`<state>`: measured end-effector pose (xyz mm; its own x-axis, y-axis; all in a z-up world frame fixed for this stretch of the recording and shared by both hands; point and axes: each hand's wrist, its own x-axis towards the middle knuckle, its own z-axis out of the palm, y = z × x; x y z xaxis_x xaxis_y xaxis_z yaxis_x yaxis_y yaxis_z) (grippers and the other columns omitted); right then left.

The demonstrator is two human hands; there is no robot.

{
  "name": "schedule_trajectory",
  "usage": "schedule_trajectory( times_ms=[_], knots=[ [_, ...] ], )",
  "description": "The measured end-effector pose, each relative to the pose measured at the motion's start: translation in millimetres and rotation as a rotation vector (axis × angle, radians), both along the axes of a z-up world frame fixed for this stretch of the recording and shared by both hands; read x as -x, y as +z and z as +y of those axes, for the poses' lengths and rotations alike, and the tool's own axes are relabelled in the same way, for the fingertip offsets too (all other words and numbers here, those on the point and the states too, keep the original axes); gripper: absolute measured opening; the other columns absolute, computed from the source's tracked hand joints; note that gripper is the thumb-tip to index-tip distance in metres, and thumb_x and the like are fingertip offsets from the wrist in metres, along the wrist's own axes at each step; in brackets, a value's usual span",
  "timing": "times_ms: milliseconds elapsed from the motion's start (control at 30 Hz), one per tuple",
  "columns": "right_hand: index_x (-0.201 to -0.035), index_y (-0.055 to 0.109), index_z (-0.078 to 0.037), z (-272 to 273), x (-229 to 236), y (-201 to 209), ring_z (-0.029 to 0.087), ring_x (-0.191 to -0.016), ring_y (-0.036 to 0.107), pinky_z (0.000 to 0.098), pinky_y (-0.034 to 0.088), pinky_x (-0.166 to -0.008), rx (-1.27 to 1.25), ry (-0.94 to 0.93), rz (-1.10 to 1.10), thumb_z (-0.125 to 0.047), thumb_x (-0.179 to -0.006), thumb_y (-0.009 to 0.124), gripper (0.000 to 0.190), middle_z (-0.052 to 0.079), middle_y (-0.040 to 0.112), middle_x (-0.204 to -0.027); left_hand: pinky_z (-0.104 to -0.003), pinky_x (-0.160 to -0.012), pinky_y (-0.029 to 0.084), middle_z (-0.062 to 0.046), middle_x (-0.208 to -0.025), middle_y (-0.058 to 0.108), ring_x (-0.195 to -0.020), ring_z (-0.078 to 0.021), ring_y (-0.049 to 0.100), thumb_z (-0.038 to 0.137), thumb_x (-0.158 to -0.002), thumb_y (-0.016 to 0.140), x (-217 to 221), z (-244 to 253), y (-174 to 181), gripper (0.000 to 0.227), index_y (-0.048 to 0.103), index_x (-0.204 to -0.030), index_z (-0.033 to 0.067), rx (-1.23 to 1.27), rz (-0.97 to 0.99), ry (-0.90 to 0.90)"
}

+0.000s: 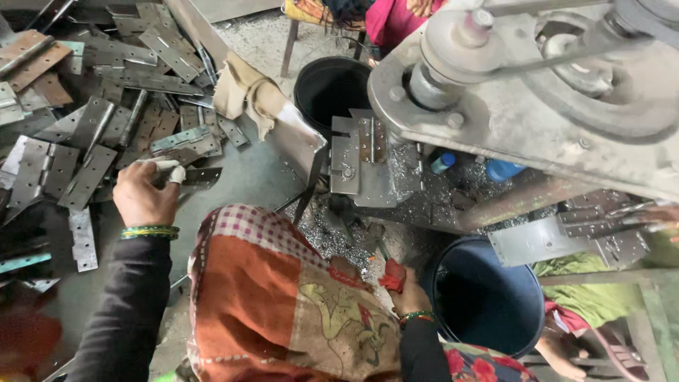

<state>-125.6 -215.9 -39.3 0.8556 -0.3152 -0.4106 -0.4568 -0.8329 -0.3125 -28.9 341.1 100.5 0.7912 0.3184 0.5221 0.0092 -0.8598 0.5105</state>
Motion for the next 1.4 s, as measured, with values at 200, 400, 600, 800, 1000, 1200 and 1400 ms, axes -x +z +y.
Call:
schedule_trajectory(
  times_ms=[200,400,600,800,1000,1200,1400],
  knots=[
    [-0.142,0.039,-0.030,-1,2,0,0.045,-0.096,0.071,0.0559,0.054,-0.082,0.019,0.039,-0.039,-0.040,-0.080,0.079,0.074,0.022,0.074,-0.102,-0.030,-0.085,0.057,-0.010,-0.107,0.076,-0.095,-0.0190,0.071,0.006,-0.094,0.080,25,-64,107,0.020,0.076,-0.114,0.0033,0.511,0.051,-0.216],
    [-0.136,0.040,-0.027,-1,2,-10,0.046,-0.095,0.070,0.0570,0.054,-0.080,0.069,0.036,-0.085,-0.044,-0.079,0.079,0.071,0.022,0.073,-0.102,-0.029,-0.094,0.056,-0.010,-0.115,0.077,-0.104,-0.0179,0.073,-0.005,-0.089,0.078,45,-178,120,0.026,0.075,-0.114,0.0004,0.557,-0.115,-0.617],
    [-0.136,0.040,-0.026,0,9,-13,0.047,-0.095,0.070,0.0582,0.054,-0.079,-0.021,0.035,-0.099,-0.041,-0.083,0.075,0.065,0.023,0.073,-0.103,-0.040,-0.099,0.055,-0.007,-0.117,0.075,-0.115,-0.0231,0.070,0.005,-0.095,0.071,-24,-305,22,0.013,0.078,-0.104,0.0112,-0.011,-0.221,-0.805],
    [-0.135,0.039,-0.021,-4,10,-7,0.050,-0.097,0.067,0.0590,0.053,-0.081,0.046,0.052,-0.125,-0.041,-0.081,0.080,0.070,0.026,0.069,-0.110,-0.057,-0.126,-0.001,-0.005,-0.163,0.029,-0.154,-0.0209,0.017,0.038,-0.094,0.058,-41,-341,-49,0.052,0.053,-0.143,0.0220,-0.166,0.567,-0.902],
    [-0.137,0.038,-0.021,-3,4,-6,0.047,-0.098,0.069,0.0560,0.054,-0.083,0.023,0.039,-0.050,-0.041,-0.081,0.078,0.071,0.025,0.072,-0.106,-0.058,-0.123,0.000,-0.011,-0.168,0.025,-0.155,-0.0259,0.018,0.020,-0.092,0.055,-40,-324,-39,0.071,0.032,-0.158,0.0101,-0.283,0.504,-0.577],
    [-0.140,0.034,-0.015,4,5,25,0.047,-0.098,0.069,0.0553,0.054,-0.082,-0.037,0.076,0.008,-0.041,-0.082,0.076,0.076,0.027,0.071,-0.104,-0.058,-0.124,-0.006,-0.018,-0.164,0.028,-0.155,-0.0295,0.020,0.045,-0.093,0.061,-52,-351,-23,0.082,0.031,-0.155,0.0017,-0.285,0.681,-0.552],
    [-0.128,0.047,-0.009,14,-30,142,0.044,-0.097,0.070,0.0561,0.054,-0.083,0.231,0.259,0.070,-0.042,-0.088,0.070,0.057,0.023,0.074,-0.101,-0.063,-0.129,-0.005,-0.011,-0.167,0.037,-0.160,-0.0248,0.026,0.045,-0.090,0.070,-54,-354,-17,0.084,0.037,-0.157,0.0059,-0.246,0.620,-0.508]
  ],
)
